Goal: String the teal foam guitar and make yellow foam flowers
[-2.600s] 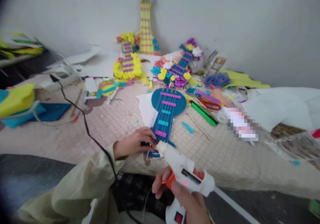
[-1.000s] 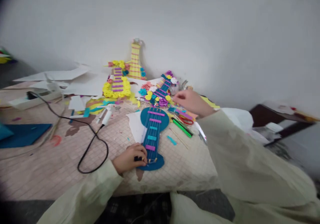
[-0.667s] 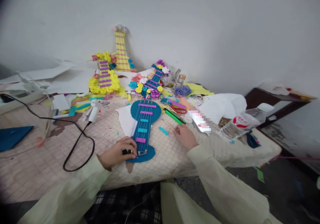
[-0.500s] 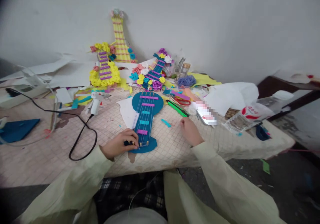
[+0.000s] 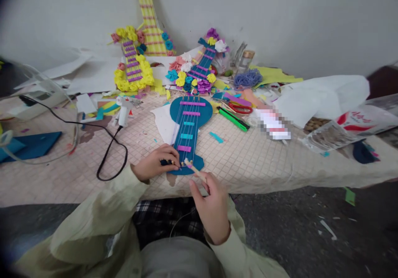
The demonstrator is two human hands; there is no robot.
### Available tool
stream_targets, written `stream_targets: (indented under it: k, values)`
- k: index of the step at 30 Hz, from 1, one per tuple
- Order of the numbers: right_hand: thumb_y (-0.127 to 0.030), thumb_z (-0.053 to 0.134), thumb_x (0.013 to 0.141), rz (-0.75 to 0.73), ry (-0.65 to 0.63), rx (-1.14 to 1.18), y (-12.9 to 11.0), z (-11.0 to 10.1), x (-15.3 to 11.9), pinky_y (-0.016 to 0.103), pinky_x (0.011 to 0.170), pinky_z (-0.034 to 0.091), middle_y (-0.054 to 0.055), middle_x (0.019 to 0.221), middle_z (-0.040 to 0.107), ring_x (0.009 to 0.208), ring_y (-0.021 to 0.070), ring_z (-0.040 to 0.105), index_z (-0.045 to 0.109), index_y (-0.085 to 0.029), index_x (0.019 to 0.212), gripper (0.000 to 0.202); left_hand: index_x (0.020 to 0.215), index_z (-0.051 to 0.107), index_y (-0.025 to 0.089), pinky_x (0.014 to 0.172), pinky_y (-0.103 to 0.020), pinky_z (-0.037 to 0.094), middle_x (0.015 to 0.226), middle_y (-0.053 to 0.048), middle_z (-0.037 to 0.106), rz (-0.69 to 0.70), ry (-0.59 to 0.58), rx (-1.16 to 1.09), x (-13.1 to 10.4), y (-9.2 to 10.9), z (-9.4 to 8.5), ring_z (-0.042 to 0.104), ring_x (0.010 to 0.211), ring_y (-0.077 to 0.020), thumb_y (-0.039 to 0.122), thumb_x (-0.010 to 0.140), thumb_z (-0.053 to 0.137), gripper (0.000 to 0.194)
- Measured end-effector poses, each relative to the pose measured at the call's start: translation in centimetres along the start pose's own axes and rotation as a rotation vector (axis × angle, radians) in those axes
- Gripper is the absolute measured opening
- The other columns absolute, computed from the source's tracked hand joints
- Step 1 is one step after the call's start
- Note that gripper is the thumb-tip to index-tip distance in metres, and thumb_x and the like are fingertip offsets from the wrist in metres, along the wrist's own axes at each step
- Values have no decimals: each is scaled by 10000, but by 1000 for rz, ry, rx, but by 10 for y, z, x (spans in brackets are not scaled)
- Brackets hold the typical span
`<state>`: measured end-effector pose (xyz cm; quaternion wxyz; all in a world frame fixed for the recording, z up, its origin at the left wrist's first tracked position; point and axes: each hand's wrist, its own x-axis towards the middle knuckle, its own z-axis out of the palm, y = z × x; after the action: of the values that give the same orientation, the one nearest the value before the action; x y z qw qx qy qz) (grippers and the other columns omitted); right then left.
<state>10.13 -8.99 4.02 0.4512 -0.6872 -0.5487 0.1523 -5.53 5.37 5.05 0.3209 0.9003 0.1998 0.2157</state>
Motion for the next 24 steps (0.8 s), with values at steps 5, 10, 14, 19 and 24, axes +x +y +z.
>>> stream_targets:
  k: [5,10,14,19,24]
  values:
    - [-251,545,779,-94,39,-63,-1,14,4,239,513,328,-48,553,373,496,106,363,607,-190,805,91,756,678,183,836,-295,383,859,-31,618,13,28,13,-1,-2,2,511,859,-152,241,753,615,85]
    - [-176,520,776,-117,17,-93,-7,17,7,237,511,316,-39,569,366,526,115,375,617,-193,799,102,759,683,178,837,-292,384,884,-40,623,19,28,13,-2,-5,4,508,875,-160,256,760,606,109]
    - [-158,527,771,-114,14,-101,-10,19,11,236,516,318,-43,563,351,535,116,381,621,-197,806,108,754,678,186,842,-289,383,883,-30,621,23,39,16,-3,-7,5,507,870,-154,269,771,591,122]
    - [-219,539,793,-101,6,-69,-11,20,16,234,508,326,-49,558,351,512,106,368,619,-198,820,88,753,675,187,833,-290,385,868,-21,620,26,43,14,-2,-4,4,507,864,-153,256,752,612,93]
    - [-280,587,767,-129,15,-120,-13,22,16,234,494,313,-51,549,334,503,105,358,625,-190,793,101,749,680,172,814,-294,387,869,-34,626,31,53,13,-2,-4,4,502,848,-158,259,753,610,112]
